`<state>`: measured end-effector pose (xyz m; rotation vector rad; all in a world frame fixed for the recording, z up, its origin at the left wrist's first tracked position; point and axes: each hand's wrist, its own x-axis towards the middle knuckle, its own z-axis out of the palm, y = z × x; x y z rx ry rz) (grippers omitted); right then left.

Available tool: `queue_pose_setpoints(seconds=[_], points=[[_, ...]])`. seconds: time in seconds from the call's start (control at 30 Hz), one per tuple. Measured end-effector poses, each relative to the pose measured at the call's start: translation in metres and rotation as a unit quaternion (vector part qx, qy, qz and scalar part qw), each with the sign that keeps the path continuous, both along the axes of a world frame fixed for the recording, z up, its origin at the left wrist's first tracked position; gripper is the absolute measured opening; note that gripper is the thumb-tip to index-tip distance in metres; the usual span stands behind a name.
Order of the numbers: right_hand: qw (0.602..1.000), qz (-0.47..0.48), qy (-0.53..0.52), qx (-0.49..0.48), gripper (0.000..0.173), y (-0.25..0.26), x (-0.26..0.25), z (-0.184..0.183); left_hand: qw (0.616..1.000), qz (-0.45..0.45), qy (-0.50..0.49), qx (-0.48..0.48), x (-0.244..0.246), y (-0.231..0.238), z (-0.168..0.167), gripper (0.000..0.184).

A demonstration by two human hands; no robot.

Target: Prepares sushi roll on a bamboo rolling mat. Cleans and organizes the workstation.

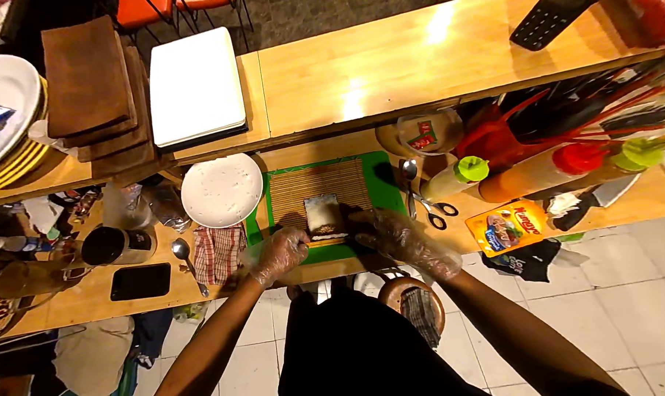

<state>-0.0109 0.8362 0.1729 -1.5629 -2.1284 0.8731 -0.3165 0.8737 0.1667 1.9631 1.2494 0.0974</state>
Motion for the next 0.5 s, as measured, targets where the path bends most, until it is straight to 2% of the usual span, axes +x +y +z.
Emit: queue_pose_setpoints(seconds=[0.13, 0.2, 0.27, 0.37, 0.5], points=[[0.981, -0.090, 0.004, 0.172, 0.037, -0.018, -0.008, -0.021, 1.000, -0.003, -0.011, -0.018, 0.001, 0.007, 0.003, 0.021], [0.966, -0.073, -0.032, 0.246, 0.031, -0.029, -0.014, -0.029, 0.999, -0.002, -0.016, -0.035, 0.002, 0.011, 0.004, 0.020], [0.962, -0.018, -0.072, 0.263, 0.027, -0.042, -0.025, -0.028, 0.998, -0.006, -0.019, -0.059, 0.003, 0.018, 0.008, 0.019], [0.958, 0.057, -0.066, 0.274, 0.028, -0.052, -0.045, -0.039, 0.997, -0.013, -0.026, -0.069, 0.001, 0.029, 0.008, 0.016], [0.956, 0.055, -0.034, 0.288, 0.033, -0.036, -0.054, -0.061, 0.994, -0.050, -0.037, -0.091, 0.002, 0.046, 0.011, 0.011]])
